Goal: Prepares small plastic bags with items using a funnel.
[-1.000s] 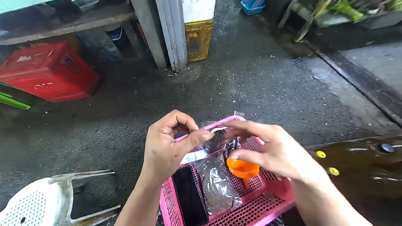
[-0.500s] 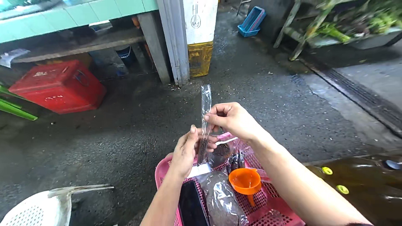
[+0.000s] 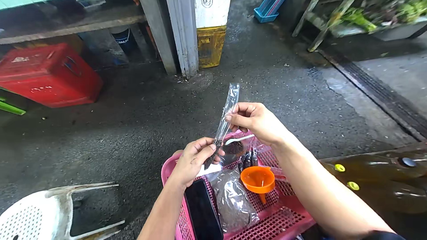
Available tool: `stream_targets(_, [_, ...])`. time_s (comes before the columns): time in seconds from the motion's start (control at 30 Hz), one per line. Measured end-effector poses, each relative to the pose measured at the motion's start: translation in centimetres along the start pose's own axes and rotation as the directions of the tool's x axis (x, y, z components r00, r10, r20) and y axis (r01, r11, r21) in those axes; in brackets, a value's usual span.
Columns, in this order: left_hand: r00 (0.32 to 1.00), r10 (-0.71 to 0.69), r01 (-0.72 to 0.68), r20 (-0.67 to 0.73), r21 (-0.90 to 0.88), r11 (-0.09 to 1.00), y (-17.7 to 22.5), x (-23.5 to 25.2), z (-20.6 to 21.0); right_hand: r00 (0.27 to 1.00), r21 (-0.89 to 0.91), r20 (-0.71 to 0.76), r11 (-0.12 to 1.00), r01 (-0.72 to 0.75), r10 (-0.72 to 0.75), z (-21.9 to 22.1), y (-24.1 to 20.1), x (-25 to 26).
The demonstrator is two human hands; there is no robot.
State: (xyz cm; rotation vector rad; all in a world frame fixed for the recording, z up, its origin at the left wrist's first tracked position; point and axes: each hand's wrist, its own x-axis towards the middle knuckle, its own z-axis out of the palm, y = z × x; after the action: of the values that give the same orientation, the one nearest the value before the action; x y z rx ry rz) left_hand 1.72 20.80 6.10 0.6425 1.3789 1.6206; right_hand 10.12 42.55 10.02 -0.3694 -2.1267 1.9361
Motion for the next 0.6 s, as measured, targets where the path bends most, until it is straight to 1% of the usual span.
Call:
stream_targets(0.1, [0.999,0.002,0.005,-0.050,0.133,0.991,0.6,-1.0,-0.8,1.000,0.005,-0.009,1.000,0.010,-0.010,-0.6,0.9,-0.9])
stream_targets(0.2, [0.997,-0.009,0.033,-0.079,0.311,0.950,1.2,-1.8,-2.0,1.000,-0.030,0.018,0.999,0.020,-0.020,-1.7,1.4,-1.6])
stream_targets(0.27, [0.996,-0.036,0.064,-0.076,0.403,0.913,1.7,-2.2,-2.7,0.997,-0.102,0.077,0.995,0.020,-0.012,-2.4,1.2,-1.9])
stream_targets(0.33, [0.996,-0.054,0.080,-0.068,0.472,0.878,2.1,-2.4,-3.2,0.985,-0.253,0.170,0.967,0.038,0.006,-3.1,1.0,-2.0])
stream_targets(0.4, [0.995,-0.060,0.092,-0.076,0.539,0.837,2.6,-2.4,-3.6,0.971,-0.473,0.237,0.877,0.078,0.042,-3.5,0.8,-1.7])
stream_targets(0.47, [0.993,-0.075,0.112,-0.087,0.601,0.791,3.2,-2.3,-3.8,0.955,-0.654,0.287,0.743,0.140,0.072,-3.4,0.9,-1.0])
stream_targets(0.53, [0.989,-0.101,0.144,-0.104,0.673,0.725,3.9,-2.0,-3.6,0.938,-0.749,0.323,0.640,0.170,0.129,-3.1,1.2,-0.2])
stream_targets(0.6, [0.983,-0.138,0.181,-0.121,0.748,0.639,4.6,-1.6,-3.2,0.913,-0.820,0.328,0.552,0.149,0.241,-2.5,1.3,0.5])
